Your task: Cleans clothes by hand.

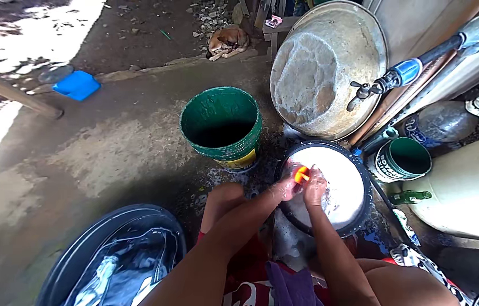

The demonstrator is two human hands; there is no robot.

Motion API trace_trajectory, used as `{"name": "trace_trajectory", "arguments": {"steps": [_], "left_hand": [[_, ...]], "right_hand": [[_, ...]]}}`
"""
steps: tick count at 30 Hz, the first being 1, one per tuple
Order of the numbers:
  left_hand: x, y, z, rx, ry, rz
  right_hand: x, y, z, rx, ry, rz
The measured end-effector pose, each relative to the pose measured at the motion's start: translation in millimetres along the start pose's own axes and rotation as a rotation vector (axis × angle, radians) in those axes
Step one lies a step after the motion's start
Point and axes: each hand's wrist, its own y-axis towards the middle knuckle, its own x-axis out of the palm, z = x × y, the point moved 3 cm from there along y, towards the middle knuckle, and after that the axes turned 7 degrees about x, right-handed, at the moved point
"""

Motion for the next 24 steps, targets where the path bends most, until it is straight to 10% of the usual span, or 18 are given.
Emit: {"name": "trace_trajectory", "arguments": {"steps": [4,11,20,24], "left_hand": [[3.3,-4.3,34.7,0.068,0.444,-0.115],[20.7,-8.8,97.2,0.296,0.815,-0.124],[-4.1,-16.8,94.9,0.152,1.09,-0.4],[-1.5,-23.7,94.1,0.19,0.648,-0.293]], "right_hand": [[-49.3,54.2,41.8,0.161,-0.162,-0.108],[-32.1,35.0,7.8,0.33,-0.193,-0.973],[-49.5,38.7,-26.0,0.184,0.132,-0.938],[-50.6,41.7,-11.2,0.16,-0.207,-0.975]]}}
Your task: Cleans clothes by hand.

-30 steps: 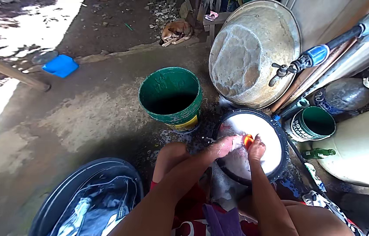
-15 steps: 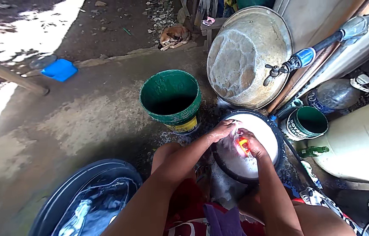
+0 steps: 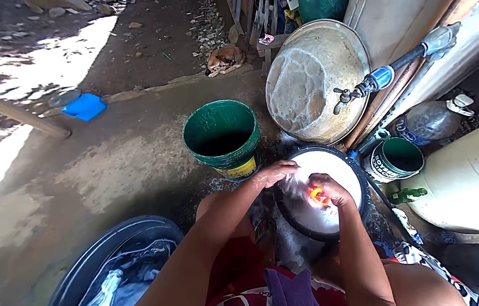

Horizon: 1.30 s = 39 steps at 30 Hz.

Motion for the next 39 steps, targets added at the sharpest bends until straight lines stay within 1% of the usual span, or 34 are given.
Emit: {"name": "trace_trajectory", "arguments": {"steps": [2,3,4,5,6,7,8,9,10,12,15,17,18,20,22,23,24,25,27,29,30,31,33,34,35,36,38,39], "left_hand": [[0.5,-1.5,-5.0,-0.003,-0.318,0.145],[0.2,-1.3,-12.4,-0.03,-0.458,0.22],[-1.1,-0.1,-22.8,-0.07,-0.561,0.298],[-3.8,1.8,-36.4,-0.124,-0.605,0.379],[-7.7,3.9,-54.5,-0.184,-0.57,0.454],[-12.3,4.4,-75.8,-0.246,-0.479,0.507],[-16.7,3.2,-96.8,-0.301,-0.36,0.54],[-20.9,1.5,-114.0,-0.344,-0.243,0.558],[-24.1,-0.9,-125.8,-0.375,-0.165,0.568],[-22.5,-6.2,-132.5,-0.404,-0.134,0.57],[-7.6,-6.4,-113.5,-0.343,-0.301,0.543],[3.2,-2.7,-104.3,-0.318,-0.42,0.466],[8.1,0.6,-104.4,-0.318,-0.468,0.415],[18.0,6.9,-107.1,-0.344,-0.529,0.318],[29.2,9.0,-107.6,-0.359,-0.566,0.266],[35.1,8.3,-105.8,-0.358,-0.582,0.273],[40.0,6.5,-99.6,-0.35,-0.603,0.283],[43.1,5.4,-92.6,-0.344,-0.616,0.292],[45.4,6.7,-79.9,-0.303,-0.574,0.24],[40.9,7.5,-79.1,-0.285,-0.594,0.199],[37.5,7.8,-81.6,-0.282,-0.594,0.198],[35.1,8.4,-85.3,-0.276,-0.588,0.207],[38.0,6.2,-89.3,-0.245,-0.581,0.267],[40.8,3.2,-85.9,-0.226,-0.593,0.286],[42.8,1.4,-81.9,-0.219,-0.606,0.296],[42.6,2.3,-77.5,-0.209,-0.593,0.27],[38.4,4.3,-66.4,-0.167,-0.563,0.18],[36.8,3.5,-67.7,-0.166,-0.557,0.169]], "right_hand": [[0.5,9.4,19.3,0.122,-0.204,-0.016],[-0.4,13.8,32.5,0.182,-0.237,-0.007],[-3.5,16.7,47.5,0.234,-0.216,0.031],[-8.5,18.2,64.6,0.281,-0.147,0.113],[-13.4,18.5,85.2,0.326,-0.048,0.257],[-16.3,17.6,108.2,0.376,0.045,0.455],[-17.1,16.6,130.1,0.437,0.107,0.66],[-14.9,15.6,147.4,0.504,0.134,0.798],[-9.7,16.7,163.2,0.555,0.139,0.857],[3.5,22.6,190.7,0.597,0.179,0.845],[13.0,30.5,207.1,0.597,0.202,0.853],[21.5,33.7,193.2,0.541,0.182,0.869],[29.3,36.1,177.3,0.454,0.206,0.889],[47.7,40.4,123.8,0.283,0.303,0.881],[71.1,40.9,57.1,0.077,0.42,0.858],[81.0,39.7,29.8,-0.027,0.424,0.855],[85.7,38.4,12.8,-0.095,0.368,0.864],[83.2,37.0,9.0,-0.097,0.291,0.88],[55.1,36.8,32.9,0.083,0.177,0.906],[25.6,33.8,55.7,0.269,0.11,0.931],[23.8,30.9,52.9,0.264,0.123,0.95],[31.1,27.4,38.4,0.188,0.168,0.95],[61.6,26.1,2.7,-0.085,0.28,0.92],[73.7,27.8,-6.4,-0.167,0.303,0.902],[75.6,28.7,-3.9,-0.173,0.285,0.892],[65.6,29.4,7.6,-0.106,0.241,0.896],[32.4,31.6,36.6,0.093,0.117,0.916],[24.4,31.1,45.8,0.15,0.104,0.923]]}}
